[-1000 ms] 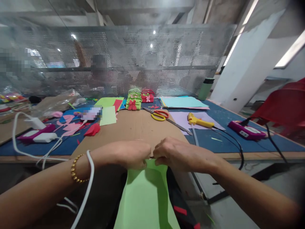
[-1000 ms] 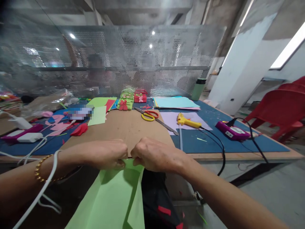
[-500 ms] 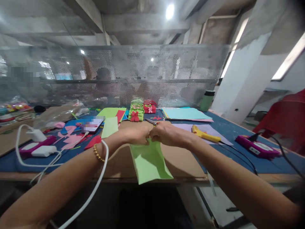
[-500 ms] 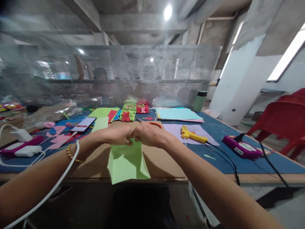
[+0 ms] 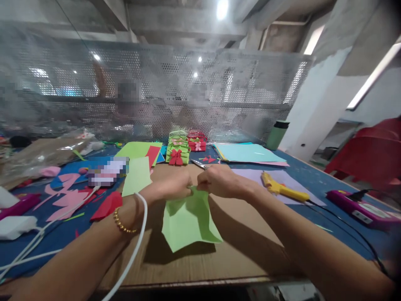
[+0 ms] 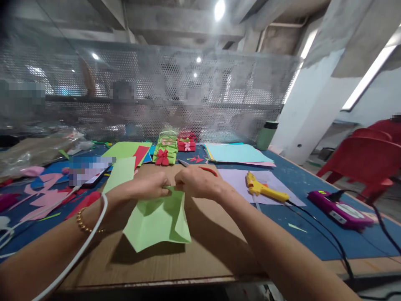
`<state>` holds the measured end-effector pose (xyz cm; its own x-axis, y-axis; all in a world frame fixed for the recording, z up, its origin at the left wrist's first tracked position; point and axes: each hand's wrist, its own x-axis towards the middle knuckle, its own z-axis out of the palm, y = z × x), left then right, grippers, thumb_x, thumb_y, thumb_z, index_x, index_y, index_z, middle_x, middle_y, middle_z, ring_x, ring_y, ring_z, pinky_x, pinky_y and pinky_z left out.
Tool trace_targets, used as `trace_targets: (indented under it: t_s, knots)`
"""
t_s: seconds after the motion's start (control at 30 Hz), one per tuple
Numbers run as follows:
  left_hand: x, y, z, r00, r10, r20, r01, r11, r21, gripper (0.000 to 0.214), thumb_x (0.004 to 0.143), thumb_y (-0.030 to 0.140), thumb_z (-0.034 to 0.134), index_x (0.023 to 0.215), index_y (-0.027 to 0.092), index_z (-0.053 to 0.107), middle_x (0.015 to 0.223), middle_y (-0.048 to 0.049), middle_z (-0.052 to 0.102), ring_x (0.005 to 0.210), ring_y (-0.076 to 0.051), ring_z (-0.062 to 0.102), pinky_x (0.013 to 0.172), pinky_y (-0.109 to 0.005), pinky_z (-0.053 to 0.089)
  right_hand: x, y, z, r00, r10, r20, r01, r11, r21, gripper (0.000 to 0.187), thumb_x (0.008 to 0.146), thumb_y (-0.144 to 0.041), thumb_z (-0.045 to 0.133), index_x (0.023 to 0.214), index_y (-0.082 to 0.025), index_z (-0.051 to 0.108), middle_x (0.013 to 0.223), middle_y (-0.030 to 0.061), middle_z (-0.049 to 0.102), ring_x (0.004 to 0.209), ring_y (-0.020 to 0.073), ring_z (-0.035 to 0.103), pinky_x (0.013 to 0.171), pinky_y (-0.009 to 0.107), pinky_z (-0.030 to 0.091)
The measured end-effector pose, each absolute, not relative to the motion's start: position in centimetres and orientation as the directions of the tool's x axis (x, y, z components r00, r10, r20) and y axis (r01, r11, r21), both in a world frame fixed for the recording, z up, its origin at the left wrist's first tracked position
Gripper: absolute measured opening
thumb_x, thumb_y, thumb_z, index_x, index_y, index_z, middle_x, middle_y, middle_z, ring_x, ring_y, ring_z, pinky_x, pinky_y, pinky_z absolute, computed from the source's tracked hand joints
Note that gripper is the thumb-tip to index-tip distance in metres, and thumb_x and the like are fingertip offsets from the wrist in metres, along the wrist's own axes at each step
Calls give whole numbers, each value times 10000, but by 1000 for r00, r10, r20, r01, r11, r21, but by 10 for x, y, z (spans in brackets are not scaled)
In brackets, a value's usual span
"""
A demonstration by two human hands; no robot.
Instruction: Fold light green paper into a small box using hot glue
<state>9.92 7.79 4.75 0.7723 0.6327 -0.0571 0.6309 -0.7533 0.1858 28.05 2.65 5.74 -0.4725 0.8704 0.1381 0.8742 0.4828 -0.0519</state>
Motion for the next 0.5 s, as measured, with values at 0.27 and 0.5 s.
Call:
trace_targets:
  t_s: [0.27,0.5]
  knots:
    - [96,63,46,661,749,-50,702,-593,394,269,789,278,562,550,188,478,513,44,377,501,-116,382,500,-274,233,290,25,62,-439,858,266,826,502,-256,331,927,-329,519,656,-163,609,591,-23,526,542,91,397,542,253,246]
    - [114,67,32,509,861,10,713,-428,556,348,861,401,524,631,157,613,534,16,489,506,-124,462,478,-240,295,313,30,53,-282,867,411,755,465,-461,460,1026,-451,332,869,-159,652,809,50,675,704,138,595,639,255,414]
